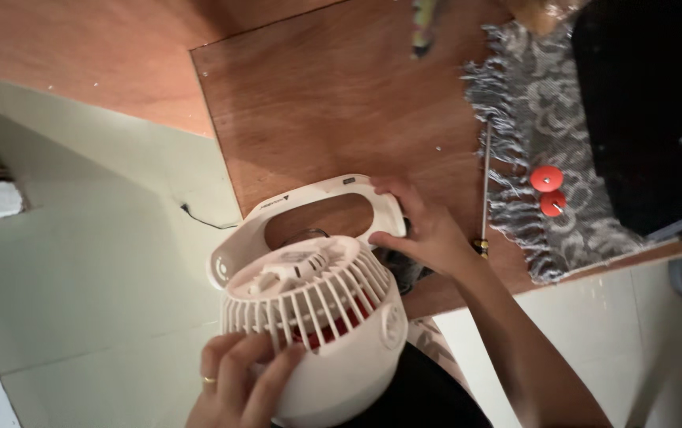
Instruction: The person assembles a small white fan by attaching the front grille to the fan body and securing it with a red cap. They use a screwdriver to tighten the cap and ensure the assembly is complete.
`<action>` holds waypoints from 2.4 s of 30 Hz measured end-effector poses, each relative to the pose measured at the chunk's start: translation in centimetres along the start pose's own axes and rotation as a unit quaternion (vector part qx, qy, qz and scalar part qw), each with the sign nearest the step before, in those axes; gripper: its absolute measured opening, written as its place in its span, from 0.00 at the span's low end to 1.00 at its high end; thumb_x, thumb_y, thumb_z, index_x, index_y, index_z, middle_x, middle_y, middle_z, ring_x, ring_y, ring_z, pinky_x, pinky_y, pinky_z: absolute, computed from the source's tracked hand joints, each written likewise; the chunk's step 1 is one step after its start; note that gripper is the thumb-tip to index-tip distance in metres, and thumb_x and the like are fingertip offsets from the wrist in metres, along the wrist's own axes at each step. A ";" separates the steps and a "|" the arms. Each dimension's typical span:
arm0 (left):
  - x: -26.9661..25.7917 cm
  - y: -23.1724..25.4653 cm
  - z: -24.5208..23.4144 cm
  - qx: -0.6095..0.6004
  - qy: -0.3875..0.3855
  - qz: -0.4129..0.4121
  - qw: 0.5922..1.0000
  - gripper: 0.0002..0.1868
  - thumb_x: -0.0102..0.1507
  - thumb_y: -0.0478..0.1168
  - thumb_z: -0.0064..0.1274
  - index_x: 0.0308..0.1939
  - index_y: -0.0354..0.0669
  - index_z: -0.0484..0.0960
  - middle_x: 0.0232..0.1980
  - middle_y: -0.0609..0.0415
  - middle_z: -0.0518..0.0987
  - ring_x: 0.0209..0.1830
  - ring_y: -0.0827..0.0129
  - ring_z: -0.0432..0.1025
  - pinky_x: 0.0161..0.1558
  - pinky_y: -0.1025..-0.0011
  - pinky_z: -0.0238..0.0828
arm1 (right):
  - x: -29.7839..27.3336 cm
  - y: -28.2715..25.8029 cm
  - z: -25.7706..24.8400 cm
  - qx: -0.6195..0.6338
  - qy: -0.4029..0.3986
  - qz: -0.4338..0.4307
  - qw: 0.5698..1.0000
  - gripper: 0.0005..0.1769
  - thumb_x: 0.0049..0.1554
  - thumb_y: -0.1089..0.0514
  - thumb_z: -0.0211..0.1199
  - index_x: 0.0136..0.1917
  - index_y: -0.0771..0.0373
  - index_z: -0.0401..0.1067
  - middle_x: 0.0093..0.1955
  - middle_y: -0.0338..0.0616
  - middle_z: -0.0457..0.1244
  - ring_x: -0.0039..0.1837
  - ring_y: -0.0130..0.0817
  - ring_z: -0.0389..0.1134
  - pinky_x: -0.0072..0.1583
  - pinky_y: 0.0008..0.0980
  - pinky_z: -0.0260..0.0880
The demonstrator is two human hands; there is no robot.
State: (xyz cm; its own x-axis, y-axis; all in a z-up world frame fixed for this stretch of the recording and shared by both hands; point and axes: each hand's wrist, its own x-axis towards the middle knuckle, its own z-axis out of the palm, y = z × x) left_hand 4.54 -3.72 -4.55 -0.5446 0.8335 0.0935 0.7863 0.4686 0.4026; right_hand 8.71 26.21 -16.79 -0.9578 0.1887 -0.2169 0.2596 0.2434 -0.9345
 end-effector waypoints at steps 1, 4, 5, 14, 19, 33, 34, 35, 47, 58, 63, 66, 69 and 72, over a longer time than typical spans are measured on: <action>-0.1 0.0 0.2 -0.002 0.005 0.007 1.000 0.25 0.46 0.34 0.58 0.49 0.42 0.81 0.45 0.47 0.72 0.45 0.51 0.68 0.47 0.57 0.73 | 0.1 0.2 0.0 -0.002 -0.001 0.003 1.000 0.36 0.47 0.54 0.74 0.64 0.58 0.60 0.70 0.43 0.61 0.65 0.37 0.68 0.61 0.33 0.70; -0.5 0.1 0.6 -0.005 0.009 0.021 1.000 0.25 0.45 0.34 0.58 0.47 0.40 0.81 0.42 0.48 0.72 0.42 0.55 0.68 0.43 0.57 0.73 | 0.1 0.6 0.3 -0.013 0.005 -0.009 1.000 0.35 0.47 0.55 0.74 0.63 0.58 0.61 0.68 0.44 0.62 0.64 0.38 0.68 0.60 0.33 0.71; -0.6 0.2 0.6 -0.006 0.008 0.024 1.000 0.25 0.44 0.34 0.58 0.47 0.40 0.82 0.42 0.48 0.72 0.42 0.57 0.68 0.43 0.57 0.72 | 0.1 0.7 0.4 -0.021 0.011 -0.030 0.999 0.35 0.47 0.55 0.75 0.63 0.59 0.61 0.68 0.45 0.62 0.64 0.39 0.68 0.61 0.34 0.71; -1.6 1.1 1.5 0.000 0.054 0.010 0.998 0.26 0.46 0.35 0.58 0.50 0.45 0.80 0.42 0.51 0.71 0.43 0.57 0.67 0.43 0.54 0.70 | 0.3 2.0 0.9 -0.064 0.039 -0.090 0.993 0.39 0.44 0.52 0.78 0.62 0.60 0.60 0.66 0.49 0.62 0.66 0.41 0.66 0.62 0.38 0.72; -3.0 1.3 1.8 -0.017 0.052 -0.015 0.998 0.26 0.46 0.35 0.57 0.50 0.43 0.80 0.42 0.49 0.71 0.43 0.55 0.67 0.43 0.52 0.69 | 1.5 2.2 0.7 -0.111 0.080 -0.084 0.987 0.41 0.46 0.52 0.79 0.65 0.60 0.59 0.68 0.49 0.63 0.67 0.44 0.68 0.66 0.39 0.72; -5.1 2.5 0.6 -0.138 -0.021 -0.159 0.977 0.49 0.31 0.42 0.69 0.57 0.44 0.72 0.52 0.42 0.66 0.53 0.40 0.62 0.50 0.45 0.68 | 9.9 4.4 0.3 -0.028 0.120 -0.106 0.987 0.41 0.60 0.61 0.76 0.74 0.70 0.50 0.67 0.53 0.63 0.68 0.42 0.70 0.67 0.35 0.76; -5.1 2.4 0.5 -0.147 -0.028 -0.172 0.974 0.51 0.30 0.42 0.70 0.58 0.44 0.70 0.53 0.42 0.66 0.54 0.39 0.62 0.51 0.44 0.67 | 10.1 4.0 0.6 -0.016 0.125 -0.108 0.986 0.41 0.60 0.61 0.76 0.73 0.70 0.50 0.67 0.53 0.63 0.68 0.42 0.70 0.67 0.37 0.76; -5.1 2.4 0.5 -0.155 -0.035 -0.185 0.970 0.53 0.29 0.41 0.71 0.59 0.44 0.69 0.53 0.41 0.65 0.54 0.39 0.62 0.53 0.43 0.66 | 10.2 3.5 0.9 -0.003 0.130 -0.111 0.985 0.40 0.61 0.61 0.76 0.73 0.70 0.51 0.67 0.54 0.63 0.68 0.43 0.70 0.68 0.38 0.76; -7.6 1.1 2.2 -0.217 -0.011 -0.272 0.937 0.60 0.25 0.42 0.77 0.61 0.40 0.65 0.55 0.39 0.62 0.57 0.42 0.58 0.49 0.51 0.72 | 4.3 0.6 10.7 -0.249 -0.064 -0.262 0.930 0.06 0.52 0.56 0.70 0.41 0.57 0.76 0.45 0.37 0.65 0.51 0.38 0.64 0.53 0.38 0.67; -9.0 0.0 1.9 -0.235 0.001 -0.314 0.920 0.58 0.28 0.44 0.76 0.60 0.39 0.65 0.57 0.38 0.59 0.61 0.43 0.59 0.49 0.53 0.75 | 5.9 1.8 14.0 -0.258 -0.092 -0.177 0.945 0.07 0.50 0.54 0.68 0.36 0.57 0.74 0.39 0.36 0.65 0.46 0.38 0.64 0.47 0.39 0.68; -8.9 -0.9 1.8 -0.234 0.012 -0.293 0.927 0.59 0.30 0.47 0.75 0.62 0.38 0.63 0.58 0.37 0.59 0.62 0.42 0.59 0.54 0.51 0.73 | 6.5 1.9 14.5 -0.316 -0.116 -0.215 0.917 0.07 0.52 0.55 0.66 0.37 0.58 0.73 0.41 0.40 0.64 0.47 0.39 0.65 0.46 0.40 0.68; -9.1 -1.6 1.9 -0.242 0.010 -0.301 0.922 0.61 0.30 0.48 0.75 0.63 0.37 0.61 0.59 0.37 0.58 0.62 0.41 0.59 0.56 0.49 0.71 | 6.8 1.6 14.2 -0.266 -0.114 -0.229 0.929 0.06 0.54 0.57 0.64 0.39 0.60 0.72 0.41 0.41 0.64 0.48 0.39 0.65 0.47 0.39 0.68; -9.2 -2.0 1.7 -0.257 0.011 -0.317 0.913 0.62 0.30 0.48 0.75 0.65 0.40 0.60 0.60 0.37 0.57 0.63 0.41 0.59 0.57 0.49 0.70 | 6.0 0.4 12.5 -0.088 -0.118 -0.096 0.984 0.05 0.55 0.59 0.63 0.41 0.61 0.71 0.40 0.37 0.65 0.44 0.29 0.66 0.46 0.32 0.69; -9.1 -2.2 1.5 -0.279 0.004 -0.339 0.898 0.63 0.31 0.50 0.75 0.66 0.42 0.58 0.61 0.38 0.56 0.64 0.41 0.59 0.58 0.50 0.71 | 4.2 -1.4 9.7 0.093 -0.139 0.000 0.986 0.02 0.59 0.61 0.59 0.43 0.61 0.68 0.40 0.36 0.62 0.42 0.22 0.64 0.45 0.25 0.67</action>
State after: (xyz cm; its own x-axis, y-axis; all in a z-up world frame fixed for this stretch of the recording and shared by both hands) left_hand 8.15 -11.91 -7.62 -0.8474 0.4084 -0.3394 0.0055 0.6459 0.7634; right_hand 3.13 17.42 -19.12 -0.9616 -0.0852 -0.2608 0.2563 0.0599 -0.9647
